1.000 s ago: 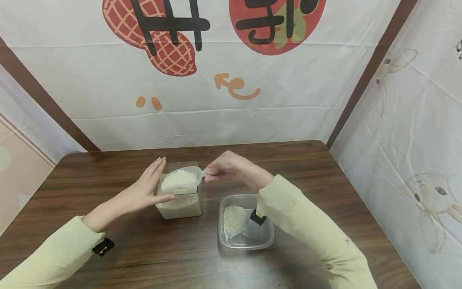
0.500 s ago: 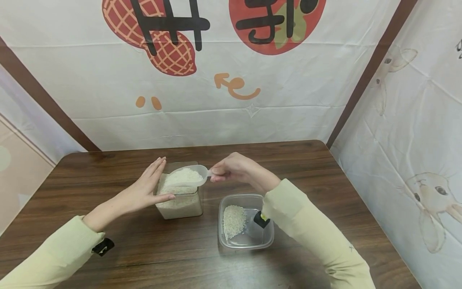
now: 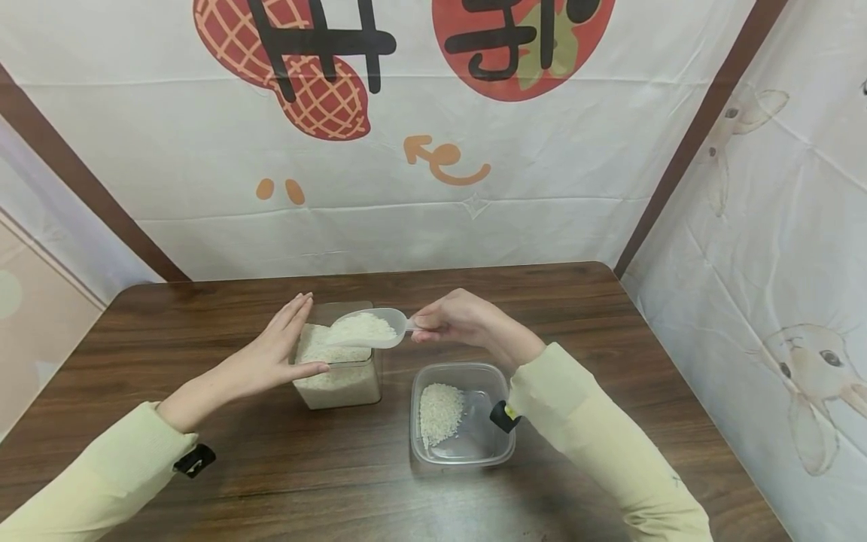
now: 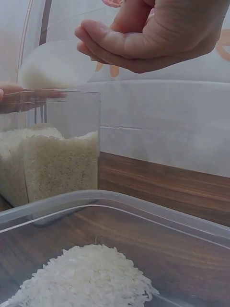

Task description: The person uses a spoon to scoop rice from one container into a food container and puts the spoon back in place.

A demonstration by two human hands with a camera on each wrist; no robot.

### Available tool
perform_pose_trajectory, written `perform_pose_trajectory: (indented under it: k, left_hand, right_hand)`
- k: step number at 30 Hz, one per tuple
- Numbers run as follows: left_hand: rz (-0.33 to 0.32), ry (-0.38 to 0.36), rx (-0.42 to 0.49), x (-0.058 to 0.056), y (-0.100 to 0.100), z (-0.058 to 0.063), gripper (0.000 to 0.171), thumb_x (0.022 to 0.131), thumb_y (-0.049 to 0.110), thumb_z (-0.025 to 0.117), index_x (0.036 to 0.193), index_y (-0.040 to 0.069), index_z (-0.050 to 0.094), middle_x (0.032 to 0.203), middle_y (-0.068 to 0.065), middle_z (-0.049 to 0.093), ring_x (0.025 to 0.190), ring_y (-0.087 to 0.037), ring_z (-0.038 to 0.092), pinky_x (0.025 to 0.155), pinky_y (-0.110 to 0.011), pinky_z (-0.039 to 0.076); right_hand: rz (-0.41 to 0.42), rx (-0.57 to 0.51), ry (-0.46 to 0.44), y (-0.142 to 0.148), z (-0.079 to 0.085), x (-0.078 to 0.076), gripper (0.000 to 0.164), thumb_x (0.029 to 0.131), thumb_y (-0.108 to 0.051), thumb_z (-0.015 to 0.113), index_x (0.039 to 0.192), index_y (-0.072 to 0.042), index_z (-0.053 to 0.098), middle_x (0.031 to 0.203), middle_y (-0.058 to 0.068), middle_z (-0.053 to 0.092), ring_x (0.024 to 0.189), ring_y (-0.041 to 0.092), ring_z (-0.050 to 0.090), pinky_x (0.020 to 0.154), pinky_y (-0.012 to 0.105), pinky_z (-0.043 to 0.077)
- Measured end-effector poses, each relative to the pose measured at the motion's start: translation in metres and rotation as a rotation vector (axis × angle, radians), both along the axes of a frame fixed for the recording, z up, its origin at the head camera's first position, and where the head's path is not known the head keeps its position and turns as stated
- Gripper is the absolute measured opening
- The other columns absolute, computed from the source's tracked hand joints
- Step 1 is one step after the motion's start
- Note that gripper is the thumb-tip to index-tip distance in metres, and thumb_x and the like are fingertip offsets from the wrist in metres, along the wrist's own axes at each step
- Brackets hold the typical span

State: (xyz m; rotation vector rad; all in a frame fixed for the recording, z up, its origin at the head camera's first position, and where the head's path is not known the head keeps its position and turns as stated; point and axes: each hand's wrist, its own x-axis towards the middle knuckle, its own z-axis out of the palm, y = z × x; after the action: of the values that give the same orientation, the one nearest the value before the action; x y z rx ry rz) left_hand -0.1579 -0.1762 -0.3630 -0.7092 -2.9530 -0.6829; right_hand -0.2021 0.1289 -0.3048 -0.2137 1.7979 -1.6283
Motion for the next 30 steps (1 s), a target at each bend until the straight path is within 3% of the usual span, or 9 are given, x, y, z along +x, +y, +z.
perform_pose_trajectory:
  k: [13, 30]
  left_hand:
    - [0.003, -0.010, -0.001, 0.000, 0.000, 0.001, 0.110, 0.075, 0.056, 0.065, 0.142, -0.009, 0.007, 0.150, -0.019, 0.003, 0.138, -0.031, 0.000, 0.107, -0.050, 0.016]
    - [0.000, -0.001, -0.006, 0.000, 0.000, 0.000, 0.109, 0.075, 0.056, 0.064, 0.142, -0.010, 0.008, 0.150, -0.020, 0.004, 0.138, -0.033, 0.001, 0.107, -0.051, 0.016]
  right_hand:
    - [-0.028, -0.028, -0.063, 0.011, -0.004, -0.001, 0.035, 0.089, 0.007, 0.048, 0.120, 0.023, 0.042, 0.078, 0.010, 0.066, 0.069, 0.012, 0.065, 0.068, 0.018, 0.051]
    - [-0.041, -0.030, -0.066, 0.043, -0.010, 0.005, 0.036, 0.089, 0.008, 0.047, 0.120, 0.025, 0.040, 0.079, 0.010, 0.067, 0.071, 0.012, 0.065, 0.069, 0.018, 0.051]
